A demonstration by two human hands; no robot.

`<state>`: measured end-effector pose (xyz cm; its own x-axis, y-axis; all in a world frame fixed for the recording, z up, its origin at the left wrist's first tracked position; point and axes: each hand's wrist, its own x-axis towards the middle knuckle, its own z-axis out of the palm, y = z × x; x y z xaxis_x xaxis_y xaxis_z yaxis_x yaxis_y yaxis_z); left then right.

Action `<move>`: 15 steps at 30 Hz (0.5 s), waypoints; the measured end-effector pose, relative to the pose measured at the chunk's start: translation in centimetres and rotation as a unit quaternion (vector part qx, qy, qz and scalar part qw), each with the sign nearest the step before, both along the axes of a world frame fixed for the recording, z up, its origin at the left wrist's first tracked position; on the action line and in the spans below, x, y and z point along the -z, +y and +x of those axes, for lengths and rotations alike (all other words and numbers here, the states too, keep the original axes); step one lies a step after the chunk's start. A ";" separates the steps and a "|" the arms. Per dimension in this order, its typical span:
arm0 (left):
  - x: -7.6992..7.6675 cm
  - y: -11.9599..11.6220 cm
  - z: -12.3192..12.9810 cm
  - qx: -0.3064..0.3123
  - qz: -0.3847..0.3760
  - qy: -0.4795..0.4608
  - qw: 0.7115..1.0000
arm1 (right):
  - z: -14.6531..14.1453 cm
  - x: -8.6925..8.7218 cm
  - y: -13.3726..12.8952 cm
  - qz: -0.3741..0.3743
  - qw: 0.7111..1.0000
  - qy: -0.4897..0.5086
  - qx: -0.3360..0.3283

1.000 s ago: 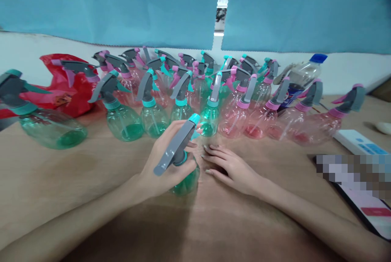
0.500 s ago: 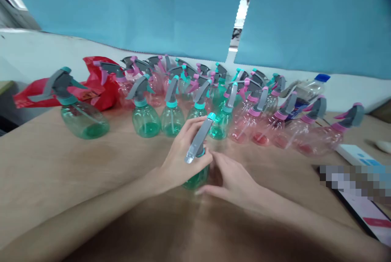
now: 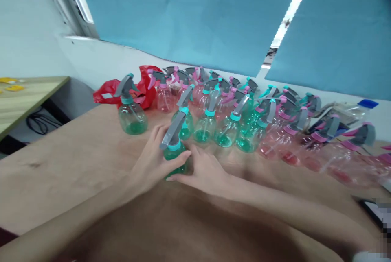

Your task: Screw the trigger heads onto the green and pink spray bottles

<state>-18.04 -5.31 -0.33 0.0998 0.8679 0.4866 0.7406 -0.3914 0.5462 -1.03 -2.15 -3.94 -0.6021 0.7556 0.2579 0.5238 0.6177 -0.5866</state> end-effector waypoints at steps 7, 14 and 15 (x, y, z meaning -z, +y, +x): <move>1.8 1.9 -6.9 -0.107 0.018 -0.037 0.993 | -5.6 -0.7 2.0 0.031 0.999 -0.007 -0.017; 1.5 6.2 -9.6 -0.144 0.050 0.026 0.988 | -2.5 -3.0 2.8 0.099 0.989 -0.057 0.088; 1.4 6.7 -9.6 -0.146 0.047 0.038 0.987 | -1.9 -3.3 3.0 0.112 0.986 -0.057 0.106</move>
<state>-27.66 1.37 -1.75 -0.1087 0.8164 0.5671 0.8673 -0.2009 0.4555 -2.89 0.87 -0.60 -0.4705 0.7999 0.3725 0.7098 0.5939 -0.3788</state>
